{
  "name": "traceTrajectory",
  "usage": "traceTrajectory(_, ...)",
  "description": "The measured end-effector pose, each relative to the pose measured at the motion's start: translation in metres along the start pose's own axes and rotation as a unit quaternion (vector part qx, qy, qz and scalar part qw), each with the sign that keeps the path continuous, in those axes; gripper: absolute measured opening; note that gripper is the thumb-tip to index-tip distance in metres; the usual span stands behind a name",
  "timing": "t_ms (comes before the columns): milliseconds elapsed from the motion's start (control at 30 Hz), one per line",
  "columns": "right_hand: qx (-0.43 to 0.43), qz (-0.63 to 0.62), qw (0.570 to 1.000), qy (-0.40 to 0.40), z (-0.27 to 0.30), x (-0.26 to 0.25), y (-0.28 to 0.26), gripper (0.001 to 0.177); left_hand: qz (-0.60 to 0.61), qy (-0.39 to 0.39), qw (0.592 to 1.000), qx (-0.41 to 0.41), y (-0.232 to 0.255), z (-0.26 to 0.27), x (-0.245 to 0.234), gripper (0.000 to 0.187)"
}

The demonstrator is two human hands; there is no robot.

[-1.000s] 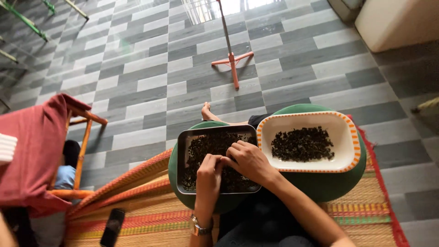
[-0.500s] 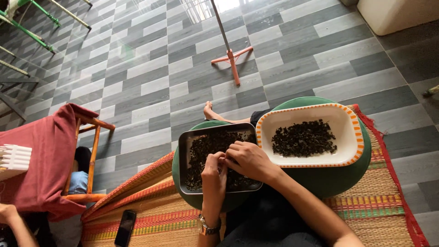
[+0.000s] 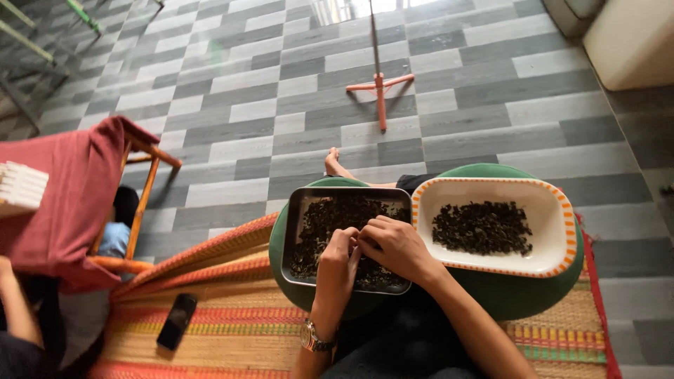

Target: The person sits on a mat on the floor and sorts dried leaves by hand. They pick leaves from a metal tray resting on their lap and transfer them into a white bowl placed on a green stool beside them.

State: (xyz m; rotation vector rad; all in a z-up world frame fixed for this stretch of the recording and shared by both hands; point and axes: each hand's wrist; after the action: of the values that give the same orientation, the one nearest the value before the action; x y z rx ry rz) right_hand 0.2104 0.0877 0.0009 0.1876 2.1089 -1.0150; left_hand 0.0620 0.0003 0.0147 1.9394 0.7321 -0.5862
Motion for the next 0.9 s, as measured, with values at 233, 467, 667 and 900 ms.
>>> traceTrajectory(233,0.039,-0.036,0.998,0.016,0.002,0.001,0.004,0.009,-0.137,0.040,0.989,0.022,-0.025,0.011,0.014,0.026)
traceTrajectory(467,0.068,0.005,0.995,0.077,0.019,-0.037,0.002,0.007,-0.201,0.026,0.979,0.023,-0.033,0.018,0.009,0.014)
traceTrajectory(667,0.131,0.119,0.976,0.125,0.071,-0.102,0.032,0.004,-0.143,-0.078,0.987,-0.007,-0.016,0.021,-0.013,0.034)
traceTrajectory(900,0.261,0.202,0.931,0.157,0.123,-0.152,0.061,0.006,-0.202,-0.195,0.956,-0.090,-0.030,0.021,0.010,0.044)
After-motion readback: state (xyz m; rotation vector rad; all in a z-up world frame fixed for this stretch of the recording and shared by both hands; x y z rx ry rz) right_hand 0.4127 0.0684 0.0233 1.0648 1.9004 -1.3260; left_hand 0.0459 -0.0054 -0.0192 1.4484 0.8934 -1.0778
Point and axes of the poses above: each hand's wrist, its own z-axis away from the middle knuckle, its own x-axis out of the palm, y = z × x, and after that the axes turned 12 degrees about x, right-handed
